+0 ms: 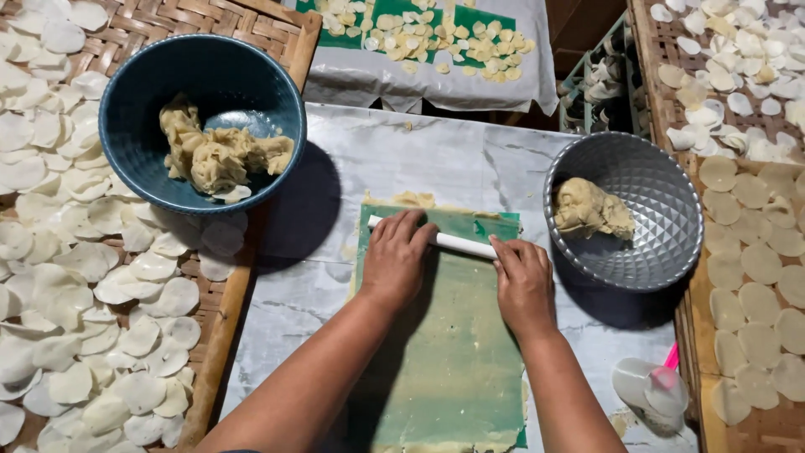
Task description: Rolling out small pieces of dough into thin sheets using a rolling pin
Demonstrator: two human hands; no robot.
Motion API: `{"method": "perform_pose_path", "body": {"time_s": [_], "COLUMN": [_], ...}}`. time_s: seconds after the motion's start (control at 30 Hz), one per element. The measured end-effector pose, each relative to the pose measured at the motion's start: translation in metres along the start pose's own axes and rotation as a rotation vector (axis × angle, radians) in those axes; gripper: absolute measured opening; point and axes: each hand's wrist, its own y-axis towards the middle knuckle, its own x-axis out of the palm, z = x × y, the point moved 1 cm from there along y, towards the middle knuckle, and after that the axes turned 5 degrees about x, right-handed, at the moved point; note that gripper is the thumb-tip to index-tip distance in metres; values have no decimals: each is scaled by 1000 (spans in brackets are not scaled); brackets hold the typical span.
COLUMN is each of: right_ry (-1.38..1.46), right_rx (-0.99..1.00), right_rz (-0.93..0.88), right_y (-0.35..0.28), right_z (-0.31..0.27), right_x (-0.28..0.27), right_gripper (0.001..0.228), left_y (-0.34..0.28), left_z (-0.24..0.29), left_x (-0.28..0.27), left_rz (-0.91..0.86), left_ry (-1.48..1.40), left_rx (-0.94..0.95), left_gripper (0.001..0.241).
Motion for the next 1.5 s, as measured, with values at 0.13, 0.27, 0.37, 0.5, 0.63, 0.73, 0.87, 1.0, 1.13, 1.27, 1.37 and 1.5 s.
{"method": "perform_pose_path", "body": {"time_s": [0.13, 0.27, 0.37, 0.5, 0.63, 0.73, 0.87, 1.0, 1.13, 1.27, 1.37, 1.5], "right_ry": [43, 144, 184, -24, -13, 28, -22, 31, 24, 44, 47, 57], "right_rx": [-81, -94, -102, 14, 100, 63, -40, 40, 65, 75, 77, 84], "right_rz": [59, 35, 5, -180, -293, -288, 32, 22, -1, -8, 2, 11], "right_y": [27, 49, 63, 63, 34, 11, -24, -27, -30, -33, -32, -34], "right_z": [8, 20, 23, -7, -24, -31, -38, -69, -69, -71, -70, -68], "right_x": [6, 24, 34, 17, -4, -12, -17, -43, -38, -40, -41, -37], "right_gripper": [48, 49, 52, 72, 74, 68, 46, 44, 51, 50, 49, 47], "left_y": [17, 36, 55, 77, 48, 27, 13, 40, 65, 82, 79, 69], "left_z": [-16, -31, -29, -8, 0, -2, -32, -61, -75, -63, -63, -62], "left_x": [17, 24, 16, -19, -22, -35, -40, -51, -32, -23, 10, 36], "left_rz": [30, -40, -104, -443, -530, -475, -168, -32, -129, -338, -346, -247], "left_ry": [62, -25, -87, -40, -70, -83, -203, -194, -255, -192, -23, 68], "left_rx": [38, -44, -206, -331, -337, -271, -269, -536, -517, -343, -183, -101], "left_gripper": [23, 20, 40, 63, 67, 65, 53, 31, 28, 8, 16, 19]}}
